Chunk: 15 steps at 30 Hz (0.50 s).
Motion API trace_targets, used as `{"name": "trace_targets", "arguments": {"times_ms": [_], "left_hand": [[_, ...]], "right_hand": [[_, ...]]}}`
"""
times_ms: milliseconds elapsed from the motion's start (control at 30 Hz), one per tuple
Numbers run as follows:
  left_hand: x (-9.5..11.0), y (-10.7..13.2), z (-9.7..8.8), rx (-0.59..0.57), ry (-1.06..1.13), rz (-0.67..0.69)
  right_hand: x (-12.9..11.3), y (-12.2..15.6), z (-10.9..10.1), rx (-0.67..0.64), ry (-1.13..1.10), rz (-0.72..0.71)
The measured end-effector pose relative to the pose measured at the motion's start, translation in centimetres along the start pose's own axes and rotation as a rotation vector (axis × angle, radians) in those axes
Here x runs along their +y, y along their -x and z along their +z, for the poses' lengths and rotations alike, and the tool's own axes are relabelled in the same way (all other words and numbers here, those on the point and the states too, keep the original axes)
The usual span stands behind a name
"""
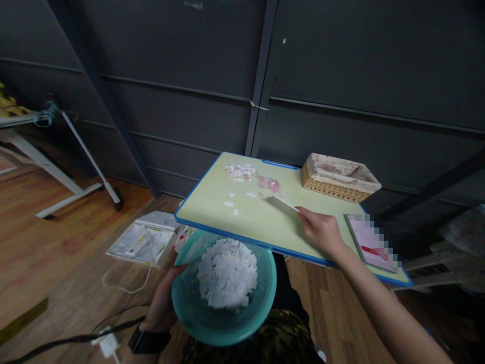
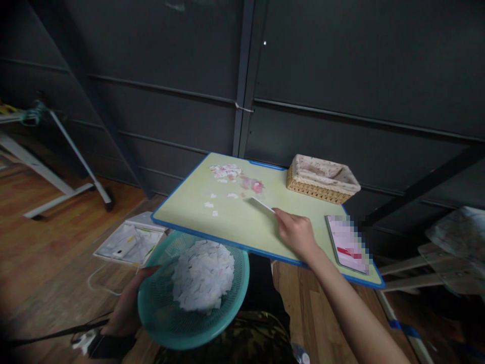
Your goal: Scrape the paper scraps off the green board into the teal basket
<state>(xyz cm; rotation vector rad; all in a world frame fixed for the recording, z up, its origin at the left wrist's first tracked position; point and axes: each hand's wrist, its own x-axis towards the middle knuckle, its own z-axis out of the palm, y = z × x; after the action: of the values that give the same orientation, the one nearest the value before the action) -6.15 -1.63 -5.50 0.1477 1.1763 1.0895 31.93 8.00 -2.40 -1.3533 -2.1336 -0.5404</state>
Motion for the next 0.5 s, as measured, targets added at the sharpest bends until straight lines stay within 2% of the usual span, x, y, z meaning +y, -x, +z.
{"name": "trace_targets", "arguments": {"times_ms": [167, 267, 400, 500], "left_hand": [[-0.2, -0.2, -0.2, 0.000, -0.017, 0.015], [-0.2, -0.3, -0.3, -0.003, -0.028, -0.007], [-0.1, -0.3, -0.3, 0.006, -0.052, -0.012], [-0.1, -0.2, -0.1, 0.070, -0.055, -0.014]], "right_hand": [[1.9, -2.7, 0.5, 0.093, -0.028, 0.253], [2.6, -5.3, 0.7, 0.111, -0.039, 0.339], [2.9, -8.7, 0.7, -0.044, 0.095, 0.344], [2.8, -10.4, 0.2, -0.190, 0.146, 0.290]]}}
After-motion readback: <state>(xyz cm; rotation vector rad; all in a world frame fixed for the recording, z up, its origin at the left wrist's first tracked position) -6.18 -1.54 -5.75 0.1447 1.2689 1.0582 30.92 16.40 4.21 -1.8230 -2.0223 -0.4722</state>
